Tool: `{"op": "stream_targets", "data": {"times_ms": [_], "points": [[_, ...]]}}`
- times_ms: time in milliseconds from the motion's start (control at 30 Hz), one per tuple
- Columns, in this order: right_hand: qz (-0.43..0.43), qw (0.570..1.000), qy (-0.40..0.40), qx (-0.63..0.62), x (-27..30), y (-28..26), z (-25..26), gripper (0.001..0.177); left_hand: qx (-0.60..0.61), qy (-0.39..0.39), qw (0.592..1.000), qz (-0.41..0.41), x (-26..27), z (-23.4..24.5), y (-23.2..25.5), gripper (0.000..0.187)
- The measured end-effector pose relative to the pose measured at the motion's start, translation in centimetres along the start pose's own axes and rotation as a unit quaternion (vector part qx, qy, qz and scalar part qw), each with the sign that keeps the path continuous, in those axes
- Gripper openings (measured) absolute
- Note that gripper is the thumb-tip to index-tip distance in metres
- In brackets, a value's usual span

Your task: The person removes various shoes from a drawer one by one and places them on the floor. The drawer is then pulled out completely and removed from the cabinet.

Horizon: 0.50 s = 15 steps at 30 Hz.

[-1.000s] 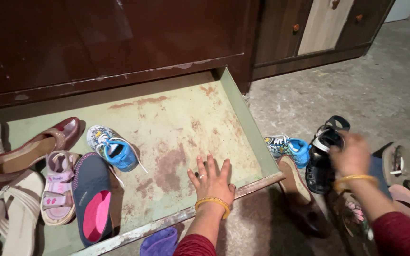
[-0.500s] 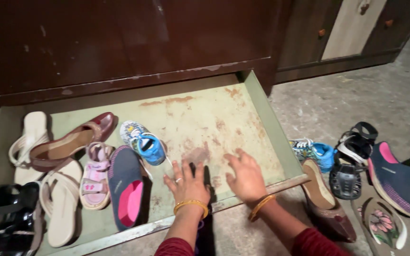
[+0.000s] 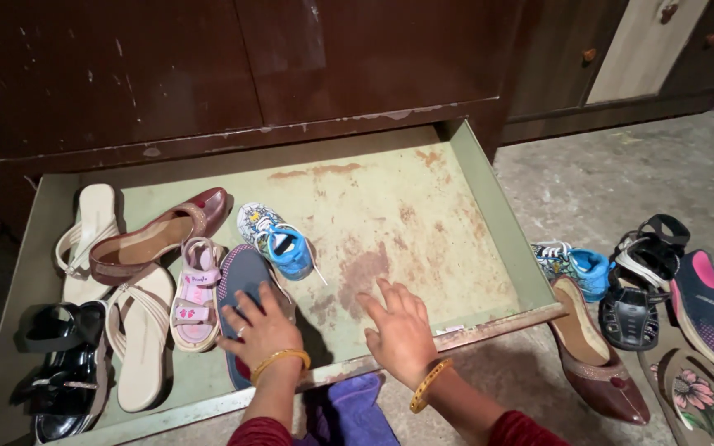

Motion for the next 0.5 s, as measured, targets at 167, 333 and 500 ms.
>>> {"op": "stream_targets", "data": {"times_ms": [167, 333, 500], "points": [[-0.027, 0.999, -0.025, 0.021, -0.3, -0.1, 0.4, 0.061, 0.088, -0.126, 0.984, 0.092, 0.2, 1.3, -3.0, 0.092], [-0.03, 0.999, -0.028, 0.03, -0.5, 0.0, 0.8, 0.062, 0.095, -0.136, 0.979, 0.12, -1.0, 1.7, -5.3, 0.072], [-0.027, 0.999, -0.036, 0.013, -0.8, -0.3, 0.1, 0.065, 0.094, -0.087, 0.988, 0.087, -2.0, 1.2, -5.5, 0.055]]}}
Point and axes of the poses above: each hand's wrist, its own x-axis away from the middle knuckle, its own z-axis out of the back of the hand, y = z × x, the point moved 8 cm from there along -x, towards the middle knuckle, and after that the axes turned 9 degrees about -y, right-handed, at the moved point
